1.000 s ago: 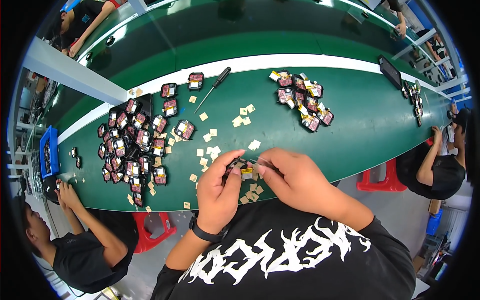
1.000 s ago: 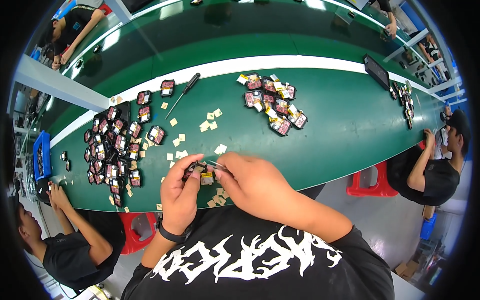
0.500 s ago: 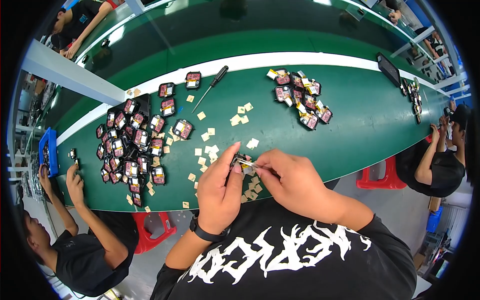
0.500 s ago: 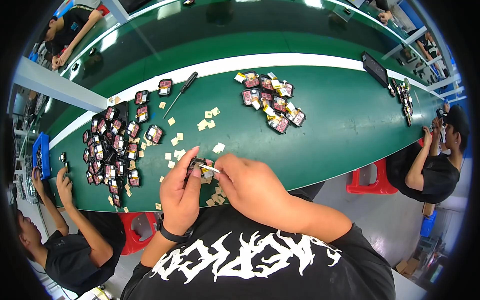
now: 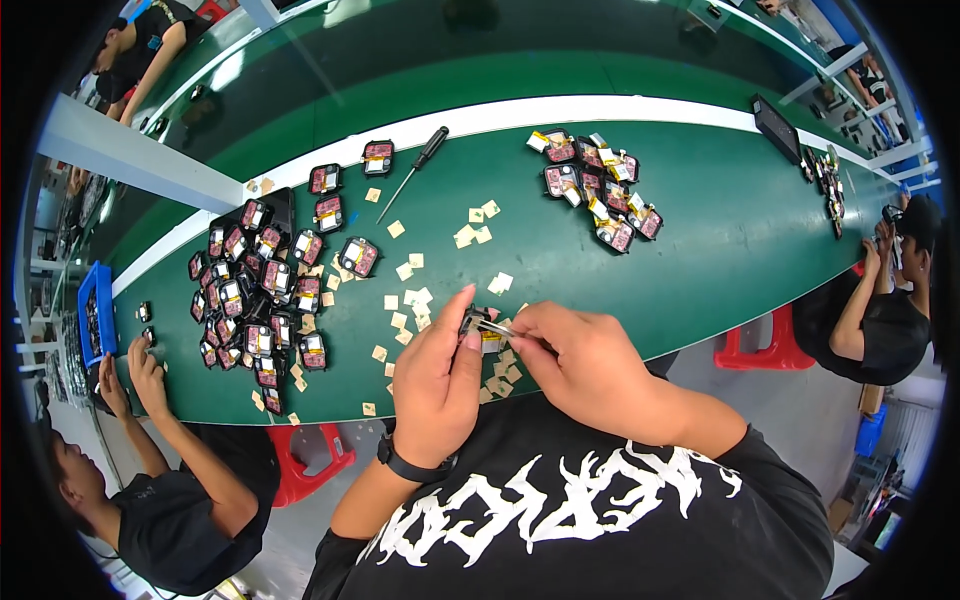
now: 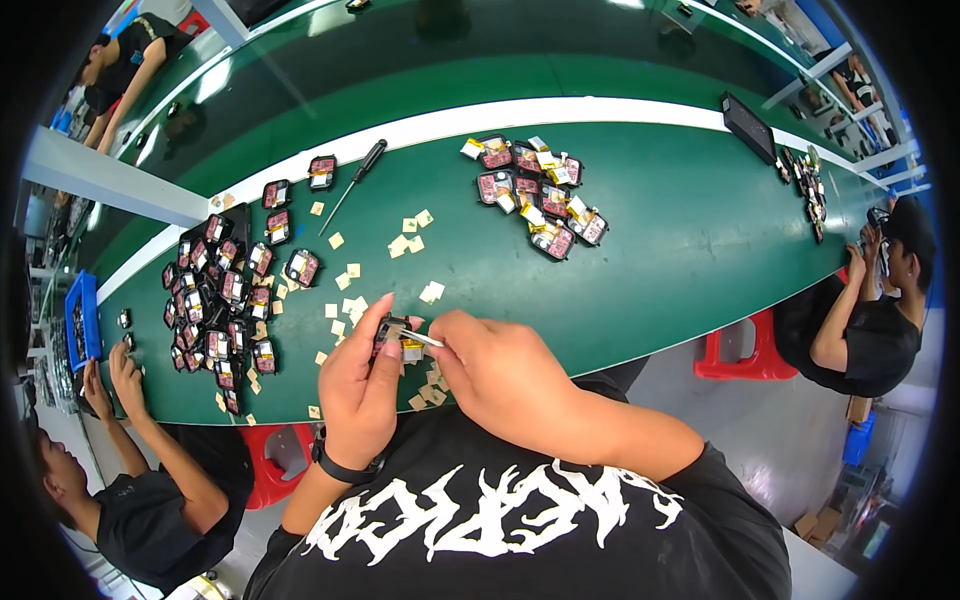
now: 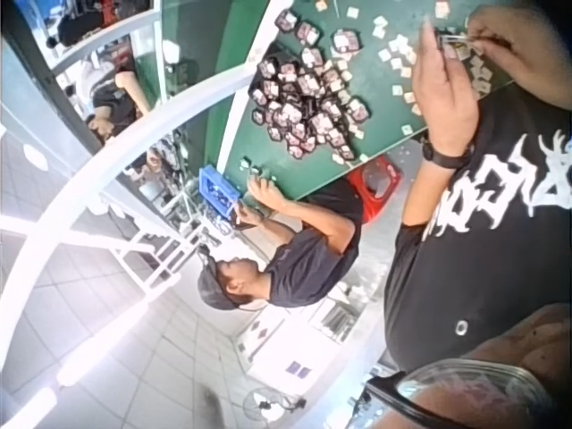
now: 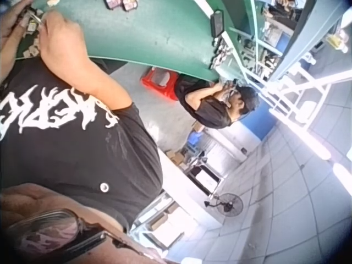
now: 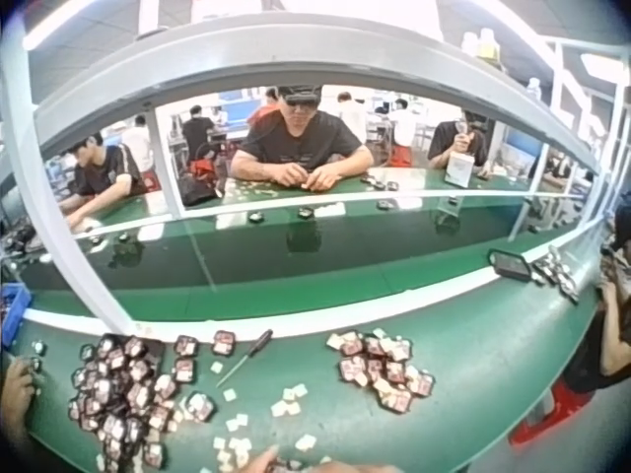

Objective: Applying small adhesive square pads to electronic components (possibly camera modules or small sensors) on an assembly line.

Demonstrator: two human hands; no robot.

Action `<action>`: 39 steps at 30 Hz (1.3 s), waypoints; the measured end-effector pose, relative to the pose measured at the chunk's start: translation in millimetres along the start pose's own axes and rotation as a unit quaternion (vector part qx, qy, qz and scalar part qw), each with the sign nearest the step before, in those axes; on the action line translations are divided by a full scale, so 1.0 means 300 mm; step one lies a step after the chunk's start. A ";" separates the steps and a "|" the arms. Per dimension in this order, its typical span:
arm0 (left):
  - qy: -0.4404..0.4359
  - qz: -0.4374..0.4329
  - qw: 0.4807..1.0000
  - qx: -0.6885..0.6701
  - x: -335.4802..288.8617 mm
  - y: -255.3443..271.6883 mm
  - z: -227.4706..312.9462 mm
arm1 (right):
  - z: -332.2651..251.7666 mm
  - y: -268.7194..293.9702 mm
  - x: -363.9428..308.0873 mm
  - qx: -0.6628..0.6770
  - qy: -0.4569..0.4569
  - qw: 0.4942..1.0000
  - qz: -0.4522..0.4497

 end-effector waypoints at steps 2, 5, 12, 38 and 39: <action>-0.029 -0.011 0.998 0.059 0.002 -0.006 0.019 | 0.006 0.000 0.000 0.002 0.000 1.000 0.003; -0.013 -0.064 0.996 0.065 0.000 -0.002 -0.001 | 0.010 -0.002 -0.004 0.002 -0.005 1.000 0.007; 0.127 -0.073 0.984 -0.098 -0.010 -0.014 -0.047 | 0.010 -0.003 -0.009 0.007 0.009 1.000 0.014; 0.205 -0.086 0.950 -0.221 -0.012 -0.010 -0.094 | 0.044 -0.033 -0.020 -0.025 0.059 0.996 0.053; 0.205 -0.084 0.950 -0.221 -0.013 -0.008 -0.096 | 0.048 -0.032 -0.019 -0.009 0.034 0.998 0.053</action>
Point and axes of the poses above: each hand's wrist, its own x-axis towards the middle knuckle, its own y-axis out of the back of the hand, z = x × y, the point moved 4 cm from there along x, towards the middle knuckle, and after that the axes turned 4 degrees about z, right-handed, at the moved point
